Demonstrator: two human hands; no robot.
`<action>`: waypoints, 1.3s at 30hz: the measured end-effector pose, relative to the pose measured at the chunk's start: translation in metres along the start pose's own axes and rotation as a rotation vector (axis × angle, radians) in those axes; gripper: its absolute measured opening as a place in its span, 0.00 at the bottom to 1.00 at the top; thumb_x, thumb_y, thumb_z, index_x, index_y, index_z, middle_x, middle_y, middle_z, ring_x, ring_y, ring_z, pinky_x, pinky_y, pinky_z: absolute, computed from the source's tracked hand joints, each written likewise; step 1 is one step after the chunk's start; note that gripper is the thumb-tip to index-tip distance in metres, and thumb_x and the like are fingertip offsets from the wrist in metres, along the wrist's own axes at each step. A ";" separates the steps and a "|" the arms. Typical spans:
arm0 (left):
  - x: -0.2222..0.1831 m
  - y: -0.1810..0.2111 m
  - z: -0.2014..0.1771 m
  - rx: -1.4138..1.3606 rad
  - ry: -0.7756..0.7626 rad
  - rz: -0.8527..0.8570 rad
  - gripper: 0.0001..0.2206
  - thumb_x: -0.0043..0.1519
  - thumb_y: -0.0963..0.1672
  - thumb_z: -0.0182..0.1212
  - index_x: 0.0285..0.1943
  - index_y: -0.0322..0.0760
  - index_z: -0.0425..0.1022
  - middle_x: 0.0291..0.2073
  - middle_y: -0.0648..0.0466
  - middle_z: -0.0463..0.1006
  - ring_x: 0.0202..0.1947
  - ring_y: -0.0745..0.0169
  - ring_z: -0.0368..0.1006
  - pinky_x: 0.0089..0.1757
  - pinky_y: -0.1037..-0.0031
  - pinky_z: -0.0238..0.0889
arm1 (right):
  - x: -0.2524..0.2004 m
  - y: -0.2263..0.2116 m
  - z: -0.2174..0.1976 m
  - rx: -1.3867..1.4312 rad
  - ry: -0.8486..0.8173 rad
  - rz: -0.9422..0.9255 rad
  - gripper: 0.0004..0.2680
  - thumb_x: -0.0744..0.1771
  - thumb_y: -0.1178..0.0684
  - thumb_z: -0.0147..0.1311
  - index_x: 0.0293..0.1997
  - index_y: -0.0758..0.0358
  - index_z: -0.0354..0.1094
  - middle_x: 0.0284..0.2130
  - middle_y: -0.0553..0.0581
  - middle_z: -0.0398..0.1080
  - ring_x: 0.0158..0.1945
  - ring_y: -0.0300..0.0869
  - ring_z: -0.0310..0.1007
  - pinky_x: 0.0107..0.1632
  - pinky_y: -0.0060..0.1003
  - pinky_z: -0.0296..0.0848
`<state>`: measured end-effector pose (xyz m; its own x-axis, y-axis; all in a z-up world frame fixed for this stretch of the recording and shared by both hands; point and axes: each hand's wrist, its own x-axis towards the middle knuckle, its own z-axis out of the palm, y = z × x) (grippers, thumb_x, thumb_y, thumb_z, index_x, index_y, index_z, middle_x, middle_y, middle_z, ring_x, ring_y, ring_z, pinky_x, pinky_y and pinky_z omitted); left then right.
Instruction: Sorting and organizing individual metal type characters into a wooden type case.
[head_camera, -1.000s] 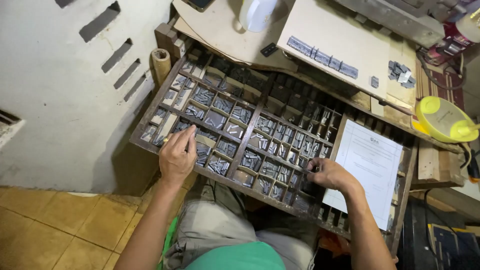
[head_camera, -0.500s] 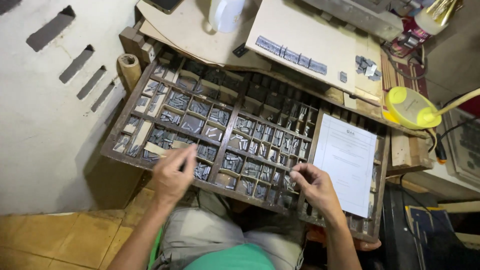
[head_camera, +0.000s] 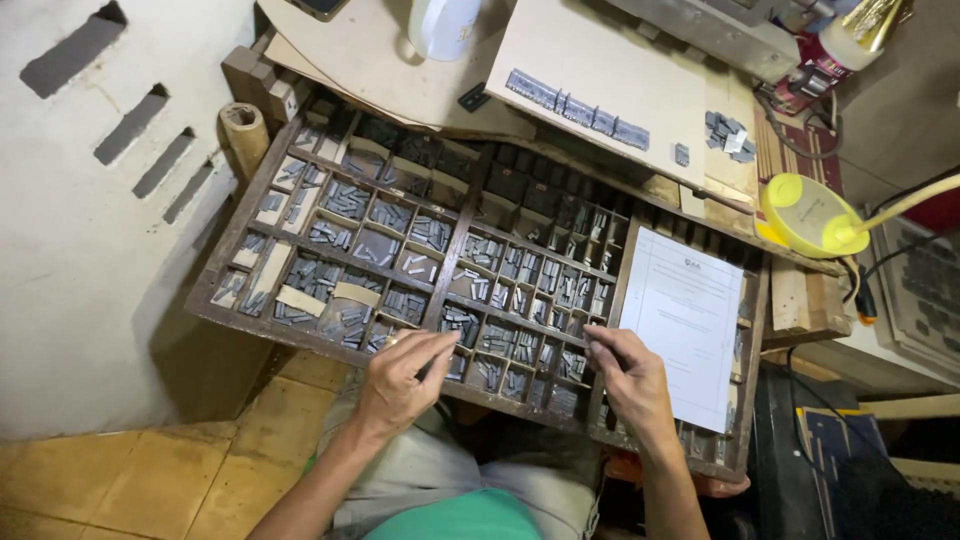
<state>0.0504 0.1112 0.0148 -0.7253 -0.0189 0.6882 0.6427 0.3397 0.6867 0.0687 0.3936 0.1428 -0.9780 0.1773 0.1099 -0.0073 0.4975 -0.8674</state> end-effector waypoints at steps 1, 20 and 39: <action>0.007 0.012 -0.001 -0.001 -0.004 -0.001 0.11 0.56 0.37 0.67 0.45 0.42 0.87 0.35 0.55 0.87 0.35 0.57 0.84 0.42 0.68 0.77 | -0.006 -0.008 -0.003 0.001 0.001 0.003 0.09 0.67 0.65 0.56 0.50 0.64 0.80 0.34 0.64 0.78 0.32 0.43 0.74 0.41 0.43 0.78; 0.074 0.092 -0.059 0.077 -0.125 0.291 0.13 0.64 0.32 0.65 0.56 0.22 0.76 0.47 0.37 0.83 0.44 0.42 0.83 0.46 0.65 0.82 | -0.006 -0.039 0.095 0.248 -0.235 -0.020 0.05 0.67 0.58 0.58 0.39 0.71 0.77 0.30 0.58 0.79 0.34 0.40 0.76 0.43 0.34 0.77; 0.019 -0.022 -0.161 0.119 0.160 -0.364 0.15 0.61 0.39 0.64 0.58 0.36 0.80 0.46 0.48 0.84 0.38 0.61 0.83 0.42 0.78 0.83 | 0.208 -0.172 0.340 -0.825 -0.423 -0.082 0.15 0.64 0.56 0.39 0.55 0.58 0.65 0.42 0.72 0.76 0.48 0.70 0.74 0.45 0.62 0.69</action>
<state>0.0621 -0.0480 0.0500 -0.8461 -0.3009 0.4400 0.3118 0.3902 0.8663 -0.2042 0.0562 0.1503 -0.9768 -0.1286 -0.1710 -0.0879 0.9699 -0.2272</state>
